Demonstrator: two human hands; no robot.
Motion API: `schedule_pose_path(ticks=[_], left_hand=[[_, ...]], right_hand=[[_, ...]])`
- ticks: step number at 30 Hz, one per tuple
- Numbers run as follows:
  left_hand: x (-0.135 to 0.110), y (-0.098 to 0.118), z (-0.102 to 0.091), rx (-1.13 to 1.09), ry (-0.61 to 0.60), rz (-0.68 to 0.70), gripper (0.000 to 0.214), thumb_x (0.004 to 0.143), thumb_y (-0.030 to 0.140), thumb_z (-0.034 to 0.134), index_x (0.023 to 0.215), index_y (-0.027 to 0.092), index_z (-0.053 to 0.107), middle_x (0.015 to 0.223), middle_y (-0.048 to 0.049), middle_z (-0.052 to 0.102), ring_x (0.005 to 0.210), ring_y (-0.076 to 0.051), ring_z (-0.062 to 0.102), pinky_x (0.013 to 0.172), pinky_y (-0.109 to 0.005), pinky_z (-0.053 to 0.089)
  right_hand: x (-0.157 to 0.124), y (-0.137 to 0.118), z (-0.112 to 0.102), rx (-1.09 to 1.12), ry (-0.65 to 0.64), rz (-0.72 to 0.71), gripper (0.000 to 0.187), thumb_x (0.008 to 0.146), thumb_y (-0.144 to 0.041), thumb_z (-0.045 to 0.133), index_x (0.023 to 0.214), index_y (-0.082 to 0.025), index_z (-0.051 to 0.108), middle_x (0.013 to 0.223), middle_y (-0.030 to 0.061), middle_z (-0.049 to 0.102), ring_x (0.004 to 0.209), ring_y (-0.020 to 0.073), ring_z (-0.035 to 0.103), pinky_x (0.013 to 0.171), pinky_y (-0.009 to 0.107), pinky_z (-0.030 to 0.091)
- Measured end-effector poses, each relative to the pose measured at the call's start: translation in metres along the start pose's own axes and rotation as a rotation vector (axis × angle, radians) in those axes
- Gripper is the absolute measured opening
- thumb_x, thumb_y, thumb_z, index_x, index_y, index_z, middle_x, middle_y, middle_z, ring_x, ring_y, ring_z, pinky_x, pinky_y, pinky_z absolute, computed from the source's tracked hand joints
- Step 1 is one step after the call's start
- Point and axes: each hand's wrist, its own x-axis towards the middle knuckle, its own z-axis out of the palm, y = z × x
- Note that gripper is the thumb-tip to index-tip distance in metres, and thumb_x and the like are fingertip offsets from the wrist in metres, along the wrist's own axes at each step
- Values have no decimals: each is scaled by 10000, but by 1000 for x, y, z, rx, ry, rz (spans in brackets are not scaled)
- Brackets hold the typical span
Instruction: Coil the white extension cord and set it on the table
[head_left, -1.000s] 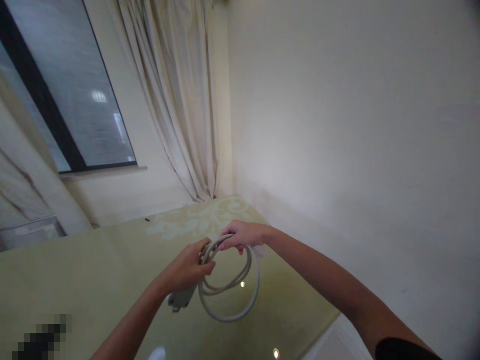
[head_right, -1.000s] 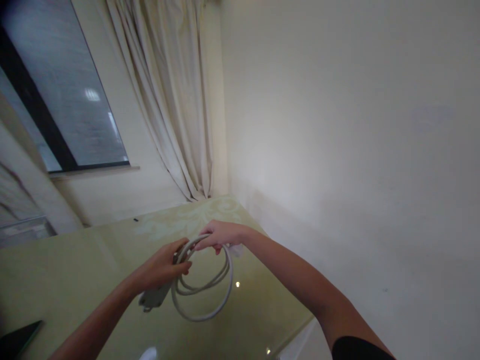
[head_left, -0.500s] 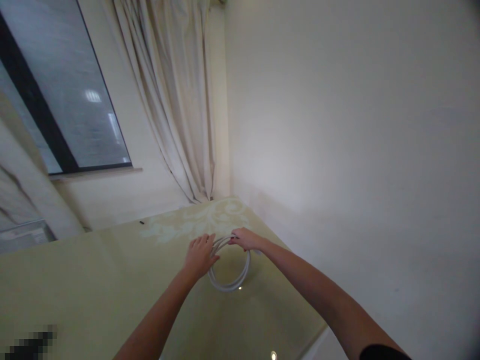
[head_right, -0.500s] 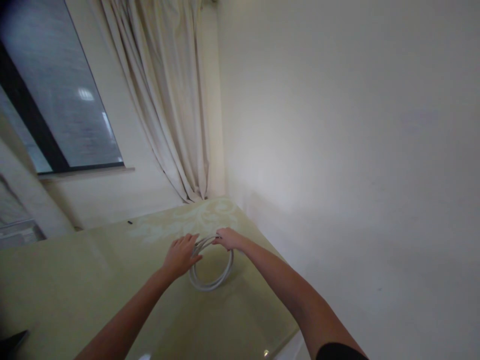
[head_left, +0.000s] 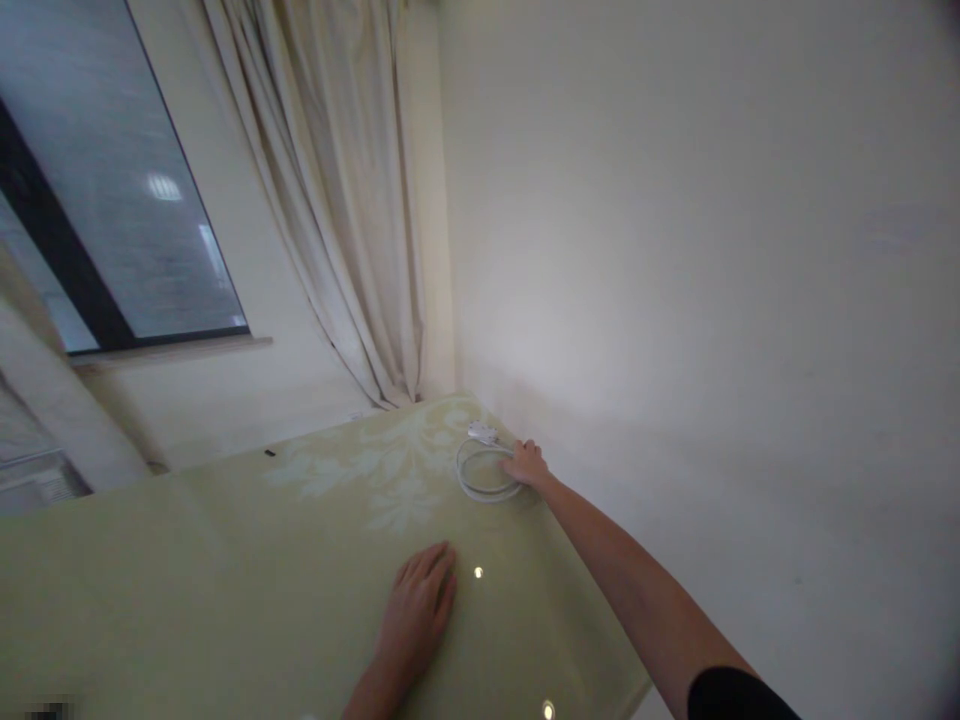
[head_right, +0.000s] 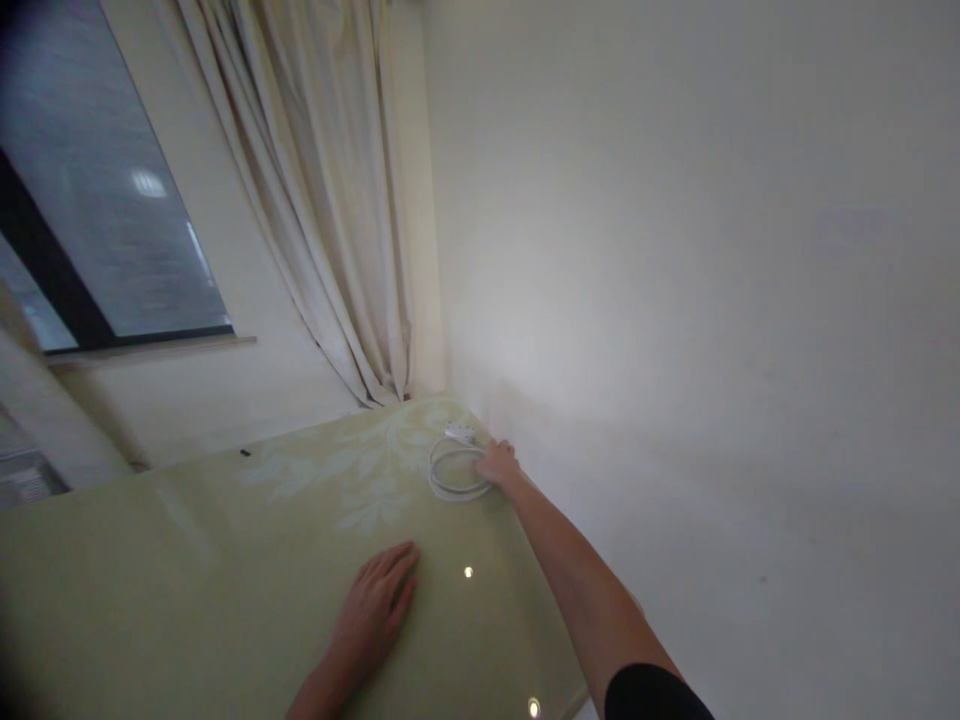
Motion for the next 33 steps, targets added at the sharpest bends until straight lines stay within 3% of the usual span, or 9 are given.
schedule_pose_path(ticks=[5,11,14,17,21,26,29,33], left_hand=[[0,1,-1,10,4,-1,359,1001,302,501,1297,236,693,1361,-87,700,1245,-238,656,1081,-450,530],[0,3,-1,6,-11,-33,370,1002,284,490,1312,233,685,1365,-79,700,1246,-236,658,1080,-448,534],[0,3,-1,-26,-12,-45,363,1004,292,486,1302,247,689,1367,-78,698,1249,-235,655,1084,-449,531],[0,4,-1,-56,-16,-73,379,1002,280,474,1322,223,668,1368,-98,692,1260,-240,645,1099,-453,515],[3,2,-1,-47,62,-105,426,1005,244,422,1391,193,595,1408,-120,652,1303,-240,609,1114,-455,489],[8,-4,-1,82,76,-40,477,990,326,497,1439,171,540,1465,-140,601,1384,-286,532,1170,-501,402],[10,-5,-8,135,-49,-85,338,1005,384,505,1240,197,659,1294,-118,684,1241,-286,622,1109,-487,446],[5,-10,-22,210,-251,-107,212,998,245,501,1069,190,694,1154,-120,706,1130,-286,653,994,-438,503]], right_hand=[[7,0,-4,13,3,7,745,898,-652,583,1433,-137,519,1460,237,516,1349,361,520,1035,432,460],[7,-8,1,-33,-1,-4,564,958,-517,570,1381,-145,556,1448,229,514,1387,366,477,1055,420,433],[2,-14,5,-62,-2,-41,594,933,-442,635,1425,-141,494,1436,227,517,1330,351,534,1016,405,459],[-6,-19,8,-88,-45,-141,478,934,-314,628,1373,-150,531,1359,202,587,1200,305,632,938,366,488],[-26,-29,14,-111,-94,-334,323,947,-223,575,1262,-162,615,1296,184,635,1121,292,660,879,352,481],[-54,-48,21,-92,-198,-589,304,937,-471,650,1039,-194,723,1041,88,730,931,232,670,758,279,446],[-59,-59,6,-63,-266,-755,383,874,-568,720,921,-190,765,859,37,732,783,179,630,684,242,405],[-55,-69,-42,-104,-340,-906,251,908,-412,724,986,-193,819,846,26,768,755,154,628,695,224,416]])
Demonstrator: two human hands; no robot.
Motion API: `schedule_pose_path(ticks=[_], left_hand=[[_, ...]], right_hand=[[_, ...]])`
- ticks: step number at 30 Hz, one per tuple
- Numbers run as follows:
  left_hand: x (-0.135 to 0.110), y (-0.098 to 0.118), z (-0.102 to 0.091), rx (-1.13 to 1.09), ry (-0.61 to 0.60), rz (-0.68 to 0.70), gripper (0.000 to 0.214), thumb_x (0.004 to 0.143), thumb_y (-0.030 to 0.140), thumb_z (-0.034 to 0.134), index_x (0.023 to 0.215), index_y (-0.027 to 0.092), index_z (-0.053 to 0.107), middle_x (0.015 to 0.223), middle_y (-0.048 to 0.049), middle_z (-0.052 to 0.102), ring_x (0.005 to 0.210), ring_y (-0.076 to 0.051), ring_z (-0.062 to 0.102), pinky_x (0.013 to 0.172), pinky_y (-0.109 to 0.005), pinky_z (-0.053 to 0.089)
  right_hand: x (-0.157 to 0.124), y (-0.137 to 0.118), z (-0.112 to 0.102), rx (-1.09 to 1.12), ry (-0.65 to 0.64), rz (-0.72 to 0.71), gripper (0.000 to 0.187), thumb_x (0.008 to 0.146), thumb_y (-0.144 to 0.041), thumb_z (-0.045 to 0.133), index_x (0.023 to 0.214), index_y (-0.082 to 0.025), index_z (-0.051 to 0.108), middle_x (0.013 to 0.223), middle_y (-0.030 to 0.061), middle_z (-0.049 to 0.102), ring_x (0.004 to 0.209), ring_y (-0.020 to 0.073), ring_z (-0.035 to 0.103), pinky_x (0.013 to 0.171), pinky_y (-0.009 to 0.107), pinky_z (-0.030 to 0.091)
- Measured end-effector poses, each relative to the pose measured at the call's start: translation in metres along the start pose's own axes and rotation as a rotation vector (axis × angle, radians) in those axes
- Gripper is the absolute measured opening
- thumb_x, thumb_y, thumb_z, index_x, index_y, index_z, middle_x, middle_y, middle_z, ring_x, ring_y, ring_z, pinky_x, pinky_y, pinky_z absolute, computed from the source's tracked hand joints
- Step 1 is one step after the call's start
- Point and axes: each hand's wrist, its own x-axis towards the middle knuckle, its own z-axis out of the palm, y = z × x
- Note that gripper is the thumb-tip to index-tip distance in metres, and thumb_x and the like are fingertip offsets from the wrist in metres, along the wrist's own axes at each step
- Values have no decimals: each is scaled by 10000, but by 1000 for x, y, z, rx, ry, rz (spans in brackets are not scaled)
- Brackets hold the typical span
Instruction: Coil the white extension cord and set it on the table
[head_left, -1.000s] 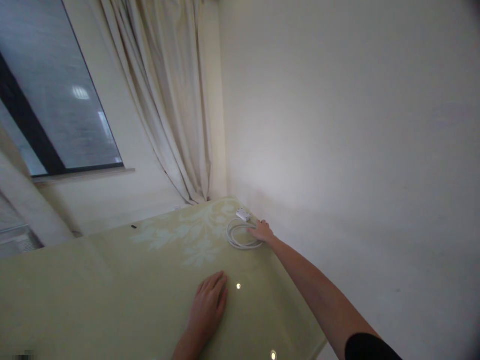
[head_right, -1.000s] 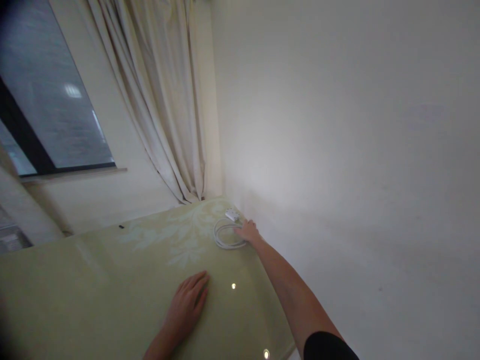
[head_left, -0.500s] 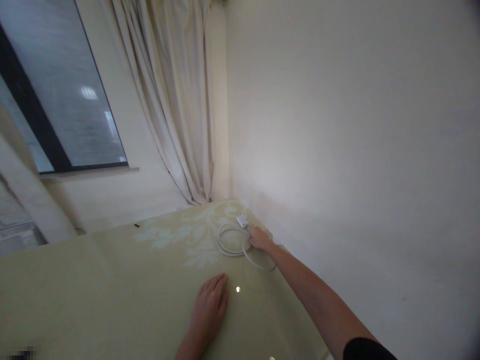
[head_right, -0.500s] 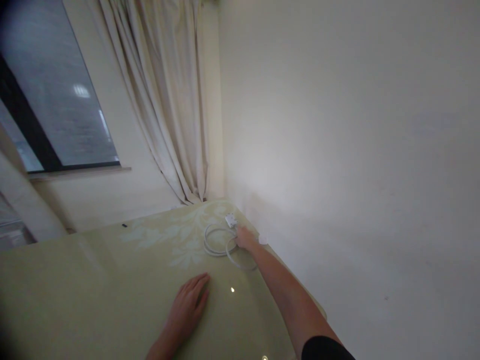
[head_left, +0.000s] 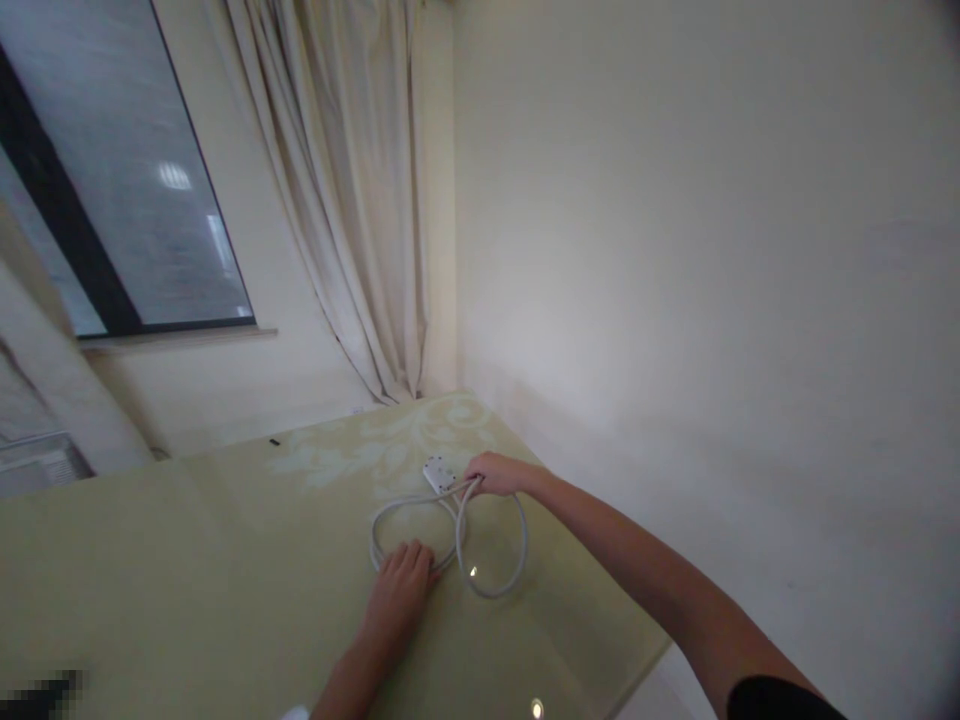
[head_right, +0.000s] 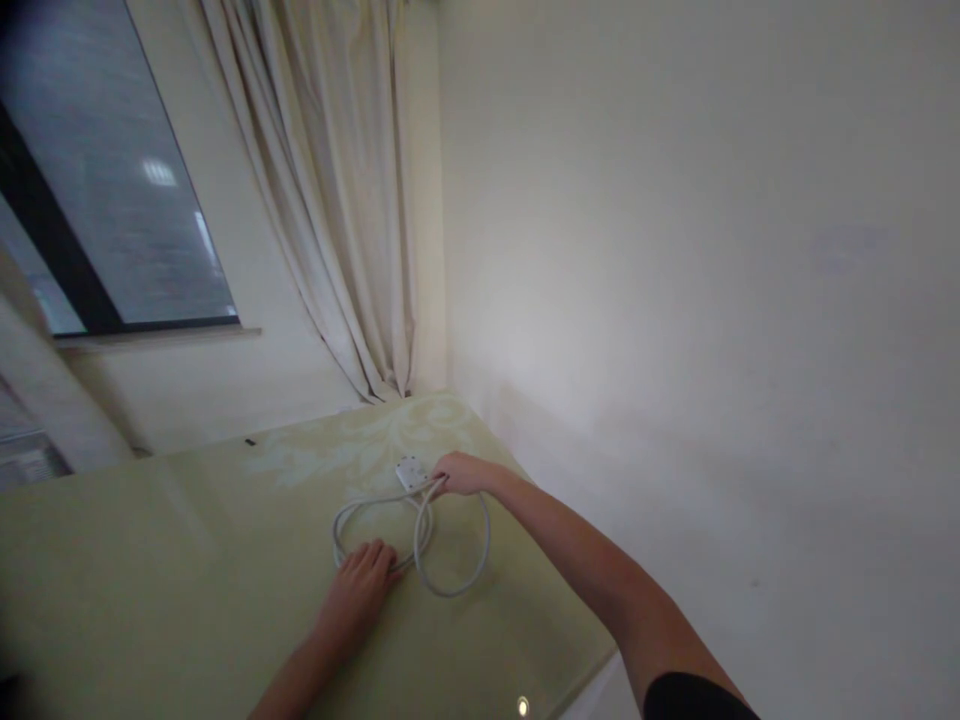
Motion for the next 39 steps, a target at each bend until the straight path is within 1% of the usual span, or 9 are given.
schedule_pose_path(ticks=[6,11,14,19,23,28,31,34,39], left_hand=[[-31,-33,3,-12,-88,45,242,984,176,478,1127,183,673,1226,-148,701,1165,-301,643,1011,-453,495],[-62,-49,3,-169,-25,106,262,1027,300,416,1053,245,670,1099,-99,744,1047,-262,692,990,-418,529],[-73,-53,0,-195,-31,110,249,992,442,510,1097,300,686,1170,-77,754,1083,-273,702,1001,-410,536],[-70,-42,-13,-85,-264,-74,266,962,329,522,1141,293,715,1259,-81,741,1153,-307,693,975,-440,522],[-57,-21,-29,-23,-330,-266,357,947,255,447,1200,249,699,1169,-126,752,1112,-325,701,934,-468,506],[-33,-8,-35,-216,-331,-466,345,970,349,413,1033,158,693,1069,-210,739,1043,-377,703,885,-504,501],[-10,-8,-33,-345,-300,-437,334,956,418,462,1031,162,664,1062,-162,752,1018,-308,707,882,-407,516],[11,-7,-29,-454,-239,-411,388,950,445,467,1141,155,642,1118,-116,753,1025,-244,707,895,-329,522],[10,0,-21,-510,-108,-394,448,954,357,411,1262,124,638,1335,-174,677,1259,-285,627,1057,-400,482]], right_hand=[[-19,5,-75,-73,77,129,263,946,-143,589,1065,-189,818,1051,64,800,942,174,707,797,222,477],[-35,12,-126,-221,292,428,318,1004,-358,586,1153,-137,758,1142,199,751,1074,290,691,876,348,495],[-41,12,-156,-295,347,544,391,955,-419,675,1204,-121,715,1208,253,708,1138,334,666,929,418,481],[-44,-4,-194,-300,243,502,448,813,-501,821,1068,-139,750,1095,151,744,1046,279,688,882,342,489],[-49,-26,-204,-106,60,223,521,814,-639,746,1015,-158,763,1046,79,742,960,215,668,799,274,477],[-64,-46,-206,87,-48,86,526,845,-666,670,865,-148,760,793,23,667,739,144,567,663,246,411],[-70,-60,-205,41,117,69,595,884,-682,607,597,-162,605,566,-35,450,549,92,382,549,242,283],[-74,-82,-199,59,317,14,648,876,-693,616,527,-191,401,546,-62,257,516,74,241,516,253,177],[-88,-110,-188,94,467,78,666,878,-714,601,541,-202,339,561,-53,232,515,73,237,508,257,154]])
